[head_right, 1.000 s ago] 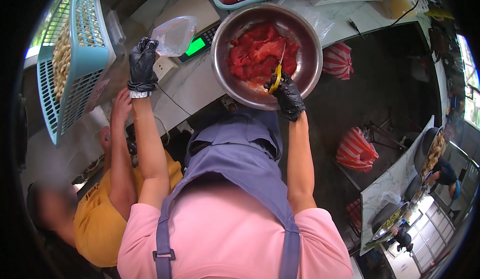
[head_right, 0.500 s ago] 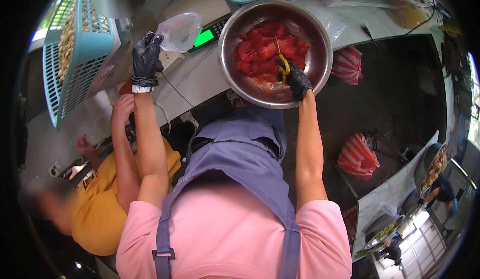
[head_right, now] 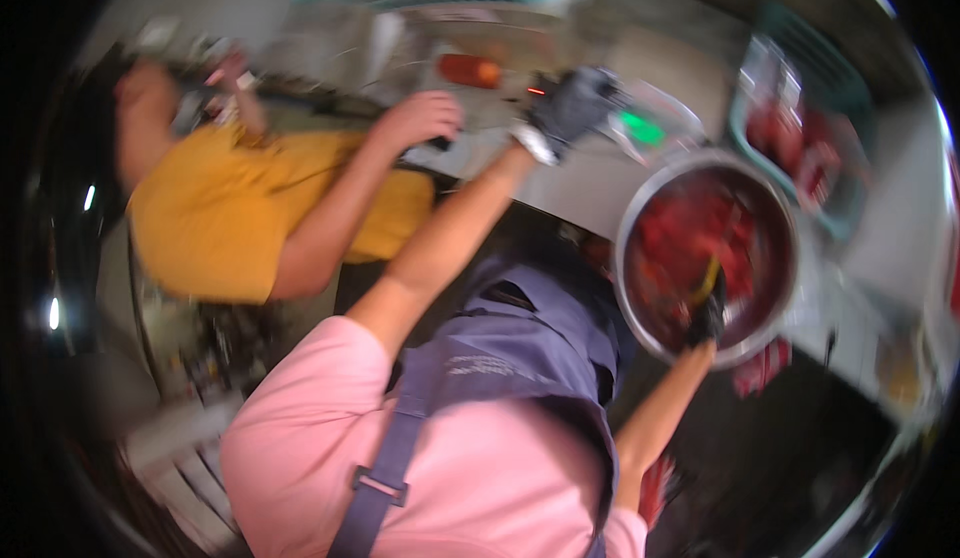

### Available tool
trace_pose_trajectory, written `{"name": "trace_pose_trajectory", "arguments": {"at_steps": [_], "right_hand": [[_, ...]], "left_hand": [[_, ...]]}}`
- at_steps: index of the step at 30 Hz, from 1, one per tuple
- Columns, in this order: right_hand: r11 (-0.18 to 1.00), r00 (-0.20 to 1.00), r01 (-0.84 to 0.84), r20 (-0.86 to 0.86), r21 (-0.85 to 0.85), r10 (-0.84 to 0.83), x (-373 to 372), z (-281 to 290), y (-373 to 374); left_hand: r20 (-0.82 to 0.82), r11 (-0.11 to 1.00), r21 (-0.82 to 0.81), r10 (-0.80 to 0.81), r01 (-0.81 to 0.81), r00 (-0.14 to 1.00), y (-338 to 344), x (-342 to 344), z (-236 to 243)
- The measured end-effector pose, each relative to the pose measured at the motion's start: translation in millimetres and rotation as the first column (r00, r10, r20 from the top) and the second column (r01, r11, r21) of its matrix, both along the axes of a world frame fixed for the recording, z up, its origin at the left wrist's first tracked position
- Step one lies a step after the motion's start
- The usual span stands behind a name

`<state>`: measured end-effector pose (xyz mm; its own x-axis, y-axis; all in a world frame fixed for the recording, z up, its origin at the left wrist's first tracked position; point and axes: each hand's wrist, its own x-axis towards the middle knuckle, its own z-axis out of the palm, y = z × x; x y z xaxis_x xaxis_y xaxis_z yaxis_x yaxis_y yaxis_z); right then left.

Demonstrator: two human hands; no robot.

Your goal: The person uses yellow-handled scissors to cut red meat in a metal bowl. They then place the cut meat into a plastic bag, weigh it on a digital scale, and hand the bag to another person.

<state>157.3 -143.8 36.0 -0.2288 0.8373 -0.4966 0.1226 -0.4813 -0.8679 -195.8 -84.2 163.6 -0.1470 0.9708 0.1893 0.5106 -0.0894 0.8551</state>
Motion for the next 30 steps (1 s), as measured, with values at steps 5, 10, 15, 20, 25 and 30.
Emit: {"name": "trace_pose_trajectory", "arguments": {"at_steps": [5,10,15,20,25,30], "right_hand": [[0.993,0.984,0.037,-0.179,0.11,-0.017,-1,-18,0],[0.985,0.996,-0.08,-0.029,0.155,0.085,-6,4,0],[0.99,0.953,-0.05,-0.292,0.133,0.087,-10,-21,25],[0.988,0.901,-0.013,-0.428,0.152,0.078,-4,-42,40],[0.998,0.974,0.032,-0.225,0.051,-0.019,-12,-19,31],[0.996,0.964,0.055,-0.265,0.075,-0.033,-27,14,16]], "left_hand": [[-0.111,0.99,0.015,0.142,-0.141,0.984,7,-3,9],[-0.177,0.973,0.015,0.228,-0.229,0.957,-5,6,22],[-0.15,0.968,-0.044,0.237,-0.246,0.96,-11,-3,29],[-0.178,0.971,-0.054,0.221,-0.234,0.959,-10,5,26],[-0.149,0.974,-0.02,0.222,-0.227,0.964,-6,6,31],[-0.177,0.981,-0.064,0.168,-0.182,0.97,-7,-2,40]]}}
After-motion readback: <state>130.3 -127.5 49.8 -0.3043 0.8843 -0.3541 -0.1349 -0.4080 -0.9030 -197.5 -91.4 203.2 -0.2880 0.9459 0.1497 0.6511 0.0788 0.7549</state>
